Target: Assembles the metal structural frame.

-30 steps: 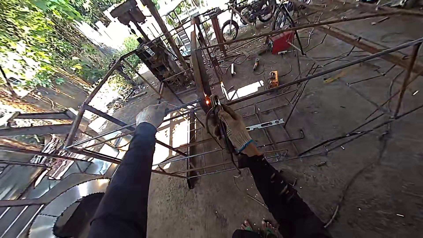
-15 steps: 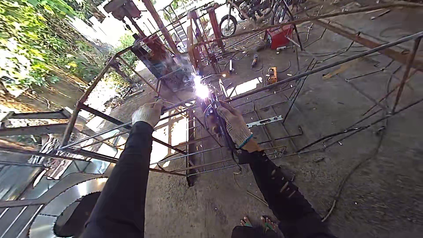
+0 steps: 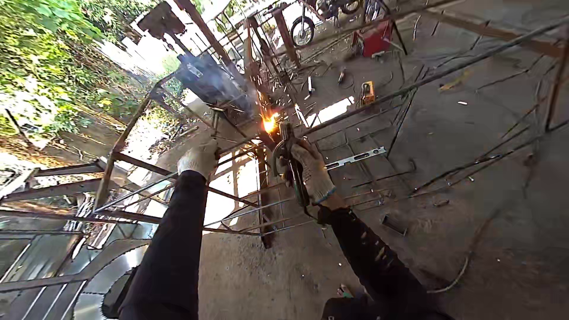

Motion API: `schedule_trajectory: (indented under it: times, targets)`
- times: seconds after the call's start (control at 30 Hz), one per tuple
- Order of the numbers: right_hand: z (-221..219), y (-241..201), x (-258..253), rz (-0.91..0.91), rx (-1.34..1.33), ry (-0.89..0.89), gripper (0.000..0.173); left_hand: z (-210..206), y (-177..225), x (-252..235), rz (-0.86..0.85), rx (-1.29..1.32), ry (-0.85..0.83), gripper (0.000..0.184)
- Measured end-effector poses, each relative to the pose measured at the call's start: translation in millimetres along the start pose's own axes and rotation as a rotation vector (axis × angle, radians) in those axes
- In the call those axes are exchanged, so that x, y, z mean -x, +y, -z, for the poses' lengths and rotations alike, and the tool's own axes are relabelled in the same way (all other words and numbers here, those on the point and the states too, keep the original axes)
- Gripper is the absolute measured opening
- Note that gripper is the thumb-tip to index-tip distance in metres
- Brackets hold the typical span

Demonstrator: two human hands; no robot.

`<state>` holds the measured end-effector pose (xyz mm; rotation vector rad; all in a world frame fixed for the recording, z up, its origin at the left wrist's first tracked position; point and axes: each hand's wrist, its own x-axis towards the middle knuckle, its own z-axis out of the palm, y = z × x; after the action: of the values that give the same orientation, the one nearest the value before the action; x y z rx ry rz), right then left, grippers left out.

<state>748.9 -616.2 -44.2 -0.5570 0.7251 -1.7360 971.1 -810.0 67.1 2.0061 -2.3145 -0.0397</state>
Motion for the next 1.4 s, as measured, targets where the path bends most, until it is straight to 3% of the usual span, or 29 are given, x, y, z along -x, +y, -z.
schedule_trajectory:
  times: [0.13, 0.2, 0.4, 0.53, 0.77, 0.97, 1.13, 1.27, 1.4]
  targets:
    - [18, 30, 41, -0.094, -0.277, -0.001, 0.040, -6, -6, -8, -0.003, -0.025, 0.006, 0.062]
    - [14, 41, 49, -0.062, -0.295, -0.010, 0.043, -10, -14, -14, 0.008, 0.022, 0.012, 0.067]
    - [-5, 41, -1, -0.004, -0.674, -0.121, 0.043, -11, -5, -10, 0.065, 0.112, 0.054, 0.071]
    - [-5, 37, -2, -0.080, -0.647, -0.075, 0.040, -11, -3, -8, 0.046, 0.126, 0.066, 0.067]
    - [9, 46, 30, -0.123, -0.289, -0.028, 0.043, -8, 5, 0, 0.035, 0.071, 0.073, 0.068]
    - [11, 44, 26, -0.055, -0.118, -0.018, 0.038, -12, 1, -3, 0.015, 0.199, 0.116, 0.058]
    - [8, 42, 15, -0.043, -0.270, -0.035, 0.037, -16, -7, -8, 0.018, 0.154, 0.122, 0.064]
    - [23, 69, 38, -0.082, 0.062, 0.075, 0.027, -16, -9, -8, 0.058, 0.051, 0.119, 0.056]
    - [15, 56, 23, -0.063, -0.173, 0.003, 0.033, -18, -6, -6, 0.027, 0.208, 0.106, 0.057]
